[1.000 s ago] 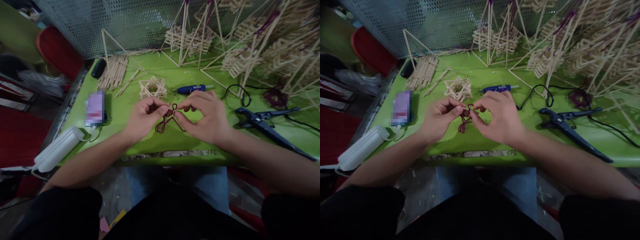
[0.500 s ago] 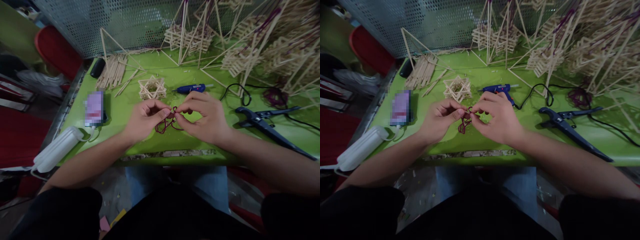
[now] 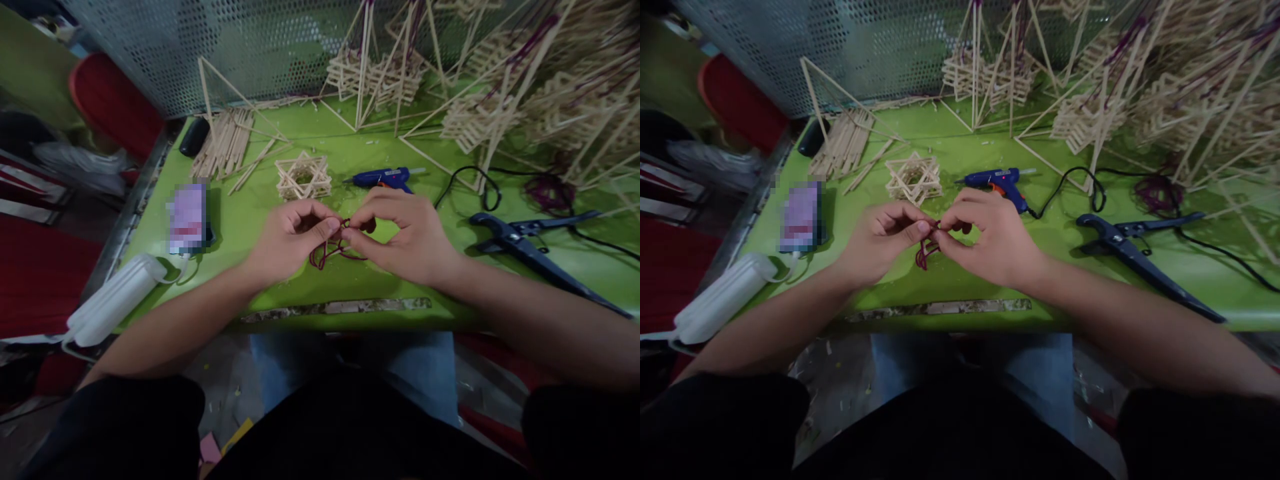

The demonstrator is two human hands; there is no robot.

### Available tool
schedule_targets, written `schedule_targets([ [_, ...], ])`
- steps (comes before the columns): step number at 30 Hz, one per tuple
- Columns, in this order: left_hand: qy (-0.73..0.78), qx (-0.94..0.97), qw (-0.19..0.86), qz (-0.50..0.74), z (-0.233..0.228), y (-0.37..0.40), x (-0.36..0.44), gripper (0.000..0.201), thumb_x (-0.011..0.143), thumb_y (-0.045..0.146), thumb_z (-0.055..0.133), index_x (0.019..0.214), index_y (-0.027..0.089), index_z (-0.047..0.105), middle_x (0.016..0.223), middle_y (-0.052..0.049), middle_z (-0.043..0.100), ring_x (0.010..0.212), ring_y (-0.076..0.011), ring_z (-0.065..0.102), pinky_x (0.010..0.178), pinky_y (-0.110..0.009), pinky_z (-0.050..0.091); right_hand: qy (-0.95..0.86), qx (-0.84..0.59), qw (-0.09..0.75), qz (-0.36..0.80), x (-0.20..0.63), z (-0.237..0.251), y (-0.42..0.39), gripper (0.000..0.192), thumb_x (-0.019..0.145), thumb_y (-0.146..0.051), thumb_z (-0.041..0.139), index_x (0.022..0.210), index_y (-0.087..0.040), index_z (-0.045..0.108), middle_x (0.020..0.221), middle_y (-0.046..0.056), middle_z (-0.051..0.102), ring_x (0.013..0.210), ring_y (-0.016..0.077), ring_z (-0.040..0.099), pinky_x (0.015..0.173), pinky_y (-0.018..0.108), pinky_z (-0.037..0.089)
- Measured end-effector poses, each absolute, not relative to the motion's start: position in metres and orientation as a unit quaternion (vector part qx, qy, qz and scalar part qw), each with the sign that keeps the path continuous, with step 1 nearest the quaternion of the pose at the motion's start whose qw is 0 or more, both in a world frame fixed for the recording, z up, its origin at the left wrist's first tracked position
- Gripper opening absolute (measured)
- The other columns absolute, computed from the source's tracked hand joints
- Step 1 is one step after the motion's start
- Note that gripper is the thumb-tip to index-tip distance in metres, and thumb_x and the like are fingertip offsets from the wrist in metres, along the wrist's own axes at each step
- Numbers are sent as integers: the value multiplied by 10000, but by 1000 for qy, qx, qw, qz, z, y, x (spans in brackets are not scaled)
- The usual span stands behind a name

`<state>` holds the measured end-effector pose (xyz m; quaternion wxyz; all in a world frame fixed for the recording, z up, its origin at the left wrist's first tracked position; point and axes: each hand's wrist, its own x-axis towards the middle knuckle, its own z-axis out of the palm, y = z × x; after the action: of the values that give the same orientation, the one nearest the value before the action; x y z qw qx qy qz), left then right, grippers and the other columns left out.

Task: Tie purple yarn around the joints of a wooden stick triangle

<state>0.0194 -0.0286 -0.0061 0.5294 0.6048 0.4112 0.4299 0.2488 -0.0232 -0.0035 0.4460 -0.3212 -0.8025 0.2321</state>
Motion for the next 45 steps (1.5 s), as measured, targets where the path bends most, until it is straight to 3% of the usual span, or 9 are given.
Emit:
schedule_targets([
  [6,405,605,529,437,-6,-28,19,448,927,597,923,945,170,789,863,-45,806,765,-134,734,698,-247,612,-721,-355,454,385,252,-4,-16,111,1002,-346,803,1021,-250,753,945,38,777,854,220,707,801,402,580],
  [11,404,610,543,412,-7,-29,19,412,938,552,927,979,169,779,862,-44,813,740,-139,748,687,-258,623,-667,-345,390,533,254,-7,-8,418,911,-415,920,1233,-247,713,1040,54,803,955,251,763,843,410,618],
  [23,364,561,603,436,-3,-29,16,378,897,521,971,935,181,811,878,-52,815,789,-164,789,778,-289,645,-702,-315,377,514,274,-14,30,385,925,-395,857,1227,-253,666,818,-15,722,714,203,703,704,386,578],
  [26,367,564,580,459,0,-28,15,339,878,503,987,909,200,839,863,-43,797,780,-150,737,750,-282,608,-688,-411,407,439,286,-17,51,292,935,-316,844,1174,-253,689,808,-11,728,732,203,691,699,372,549],
  [31,394,540,573,474,4,-25,14,261,809,416,1024,864,212,870,880,-32,809,767,-126,678,719,-257,563,-679,-528,489,149,312,-7,77,161,899,-119,810,930,-224,693,839,7,678,771,157,570,759,351,438],
  [35,409,498,606,466,5,-23,12,250,759,364,1041,863,201,883,890,-35,824,670,-80,605,615,-209,493,-709,-627,305,100,324,9,77,180,920,-211,797,789,-215,675,754,33,647,710,168,538,727,384,365],
  [39,406,477,631,458,5,-23,10,239,745,320,1061,857,203,885,788,-24,777,638,-79,607,588,-201,487,-740,-657,12,140,327,10,77,540,955,-681,795,674,-229,700,642,71,625,644,219,533,692,407,363],
  [42,398,473,640,456,6,-23,9,279,732,349,1084,848,203,877,794,-26,766,649,-85,621,607,-217,519,-755,-635,-51,154,327,3,84,578,938,-751,760,665,-244,708,639,77,654,639,252,590,671,413,397],
  [45,365,477,661,450,10,-21,5,358,700,430,1109,832,219,852,830,-15,751,666,-93,624,628,-246,541,-756,-629,-31,179,327,0,89,508,952,-652,769,670,-234,709,636,71,660,620,241,597,662,418,417],
])
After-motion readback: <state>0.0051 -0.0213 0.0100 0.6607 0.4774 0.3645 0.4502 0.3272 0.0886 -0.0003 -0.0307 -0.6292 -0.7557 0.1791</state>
